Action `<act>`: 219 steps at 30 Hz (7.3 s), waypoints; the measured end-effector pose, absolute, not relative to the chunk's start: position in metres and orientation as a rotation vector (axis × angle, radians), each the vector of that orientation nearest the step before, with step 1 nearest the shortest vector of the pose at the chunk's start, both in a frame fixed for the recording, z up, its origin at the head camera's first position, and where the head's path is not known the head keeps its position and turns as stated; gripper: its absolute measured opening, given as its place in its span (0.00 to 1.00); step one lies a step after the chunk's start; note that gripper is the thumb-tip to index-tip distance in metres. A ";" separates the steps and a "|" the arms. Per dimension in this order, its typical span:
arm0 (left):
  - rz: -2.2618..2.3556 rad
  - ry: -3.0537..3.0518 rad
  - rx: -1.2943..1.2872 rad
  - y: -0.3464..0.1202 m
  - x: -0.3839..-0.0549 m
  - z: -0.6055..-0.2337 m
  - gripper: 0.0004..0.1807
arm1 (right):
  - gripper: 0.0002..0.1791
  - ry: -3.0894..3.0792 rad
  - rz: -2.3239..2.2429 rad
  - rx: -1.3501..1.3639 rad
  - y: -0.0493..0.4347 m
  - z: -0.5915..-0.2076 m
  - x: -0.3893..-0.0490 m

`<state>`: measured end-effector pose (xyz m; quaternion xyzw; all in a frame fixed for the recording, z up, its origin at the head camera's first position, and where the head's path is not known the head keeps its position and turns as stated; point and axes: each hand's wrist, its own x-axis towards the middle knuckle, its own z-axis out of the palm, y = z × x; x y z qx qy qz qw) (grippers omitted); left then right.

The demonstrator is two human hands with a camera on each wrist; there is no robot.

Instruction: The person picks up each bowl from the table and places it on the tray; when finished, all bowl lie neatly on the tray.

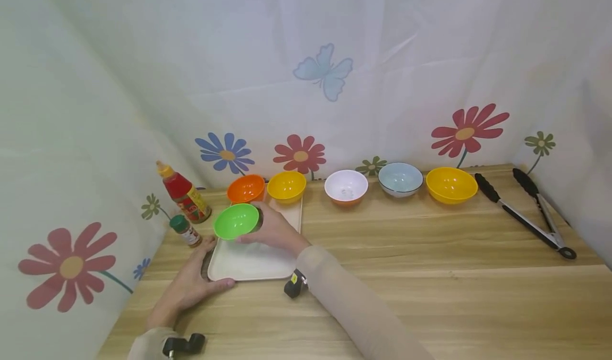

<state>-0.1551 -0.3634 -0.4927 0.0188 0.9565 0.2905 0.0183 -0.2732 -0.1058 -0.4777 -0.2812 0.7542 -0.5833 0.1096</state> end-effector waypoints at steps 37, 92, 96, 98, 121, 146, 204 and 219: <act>0.903 2.938 0.041 -0.363 -0.156 -0.493 0.76 | 0.68 2.206 -1.738 -0.791 -0.085 -0.458 -0.269; 0.890 2.964 0.101 -0.363 -0.157 -0.494 0.75 | 0.54 2.788 -2.038 -0.550 0.219 -0.363 -0.268; 0.892 2.966 0.100 -0.364 -0.157 -0.495 0.75 | 0.53 2.837 -2.033 -0.501 0.237 -0.359 -0.265; 0.895 2.963 0.097 -0.364 -0.157 -0.494 0.75 | 0.53 2.861 -2.025 -0.458 0.245 -0.357 -0.262; 0.885 2.970 0.113 -0.363 -0.157 -0.494 0.75 | 0.50 3.032 -2.026 -0.008 0.326 -0.369 -0.244; 0.875 2.971 0.114 -0.365 -0.158 -0.495 0.75 | 0.64 2.860 -1.720 0.163 0.346 -0.443 -0.265; 0.854 2.958 0.095 -0.359 -0.161 -0.494 0.75 | 0.66 2.866 -1.851 0.238 0.322 -0.443 -0.268; 0.854 2.957 0.098 -0.363 -0.158 -0.496 0.75 | 0.56 2.710 -2.000 -0.294 0.238 -0.396 -0.264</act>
